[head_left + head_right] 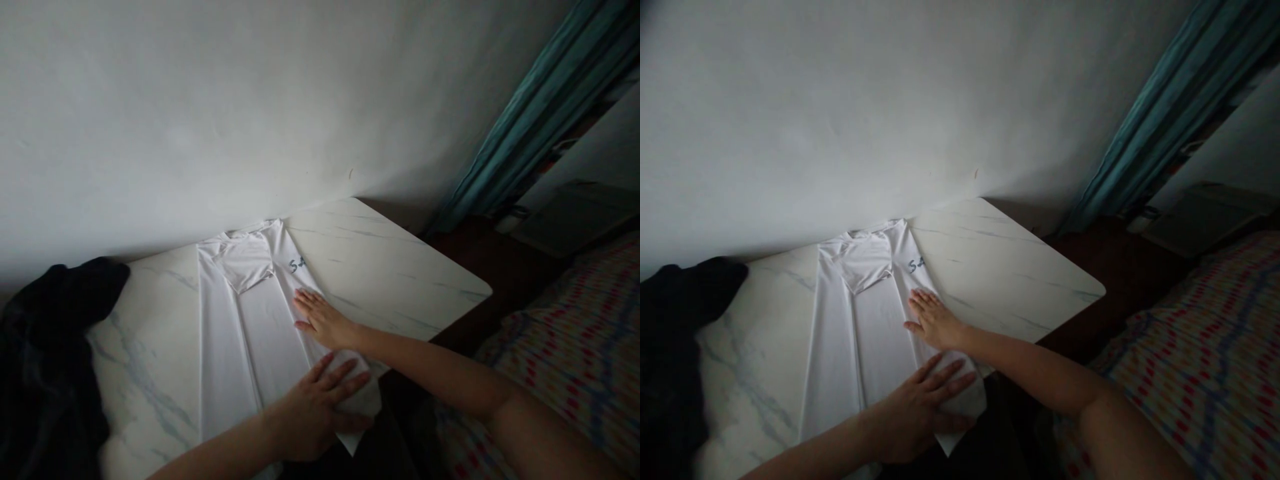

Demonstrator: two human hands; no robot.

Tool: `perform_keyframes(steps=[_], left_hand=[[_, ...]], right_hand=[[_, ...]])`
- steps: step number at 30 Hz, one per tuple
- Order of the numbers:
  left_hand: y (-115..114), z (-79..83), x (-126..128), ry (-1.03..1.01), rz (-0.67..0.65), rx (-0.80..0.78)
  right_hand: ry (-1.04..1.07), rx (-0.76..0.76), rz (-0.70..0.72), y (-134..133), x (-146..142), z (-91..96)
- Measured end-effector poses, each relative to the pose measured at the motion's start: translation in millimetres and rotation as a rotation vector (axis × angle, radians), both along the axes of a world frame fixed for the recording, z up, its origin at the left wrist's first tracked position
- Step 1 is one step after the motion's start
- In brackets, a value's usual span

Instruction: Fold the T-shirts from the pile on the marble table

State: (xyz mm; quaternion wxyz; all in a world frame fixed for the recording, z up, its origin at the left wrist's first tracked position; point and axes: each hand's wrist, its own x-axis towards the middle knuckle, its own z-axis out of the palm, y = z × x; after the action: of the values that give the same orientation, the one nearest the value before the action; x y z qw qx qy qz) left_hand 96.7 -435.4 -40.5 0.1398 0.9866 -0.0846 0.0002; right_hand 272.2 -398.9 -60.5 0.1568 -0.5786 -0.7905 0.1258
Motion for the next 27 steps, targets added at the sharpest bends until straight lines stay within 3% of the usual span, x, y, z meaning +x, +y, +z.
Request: perform_keyframes(steps=[5, 11, 15, 16, 18, 21, 24, 27], left_hand=[[5.0, 7.4, -2.2, -0.04, -0.061, 0.02], [5.6, -1.9, 1.5, -0.091, -0.052, 0.046], [27.7, 22.6, 5.9, 0.009, -0.142, -0.19], [39.5, 32.1, 8.4, 0.015, -0.112, -0.285], [71.4, 48.5, 16.5, -0.042, 0.108, -0.41], [136.1, 56.0, 37.9, -0.223, 0.6, -0.291], [206.7, 41.0, 65.3, -0.241, 0.805, -0.029], [267.0, 15.9, 87.1, -0.038, 0.884, 0.147]], right_hand=[[-0.128, -0.02, -0.024, 74.6, 31.7, -5.8], [-0.214, -0.044, -0.154, 137.6, 52.9, -2.8], [-0.24, -0.026, -0.174, 158.2, 52.0, 2.6], [-0.245, -0.002, -0.18, 158.4, 49.8, 4.3], [-0.242, 0.048, -0.187, 151.9, 42.7, 6.3], [-0.207, 0.067, -0.168, 126.4, 26.7, 3.0], [-0.168, 0.053, -0.131, 91.3, 11.5, -5.6], [-0.153, 0.031, -0.081, 57.6, 5.0, -12.6]])
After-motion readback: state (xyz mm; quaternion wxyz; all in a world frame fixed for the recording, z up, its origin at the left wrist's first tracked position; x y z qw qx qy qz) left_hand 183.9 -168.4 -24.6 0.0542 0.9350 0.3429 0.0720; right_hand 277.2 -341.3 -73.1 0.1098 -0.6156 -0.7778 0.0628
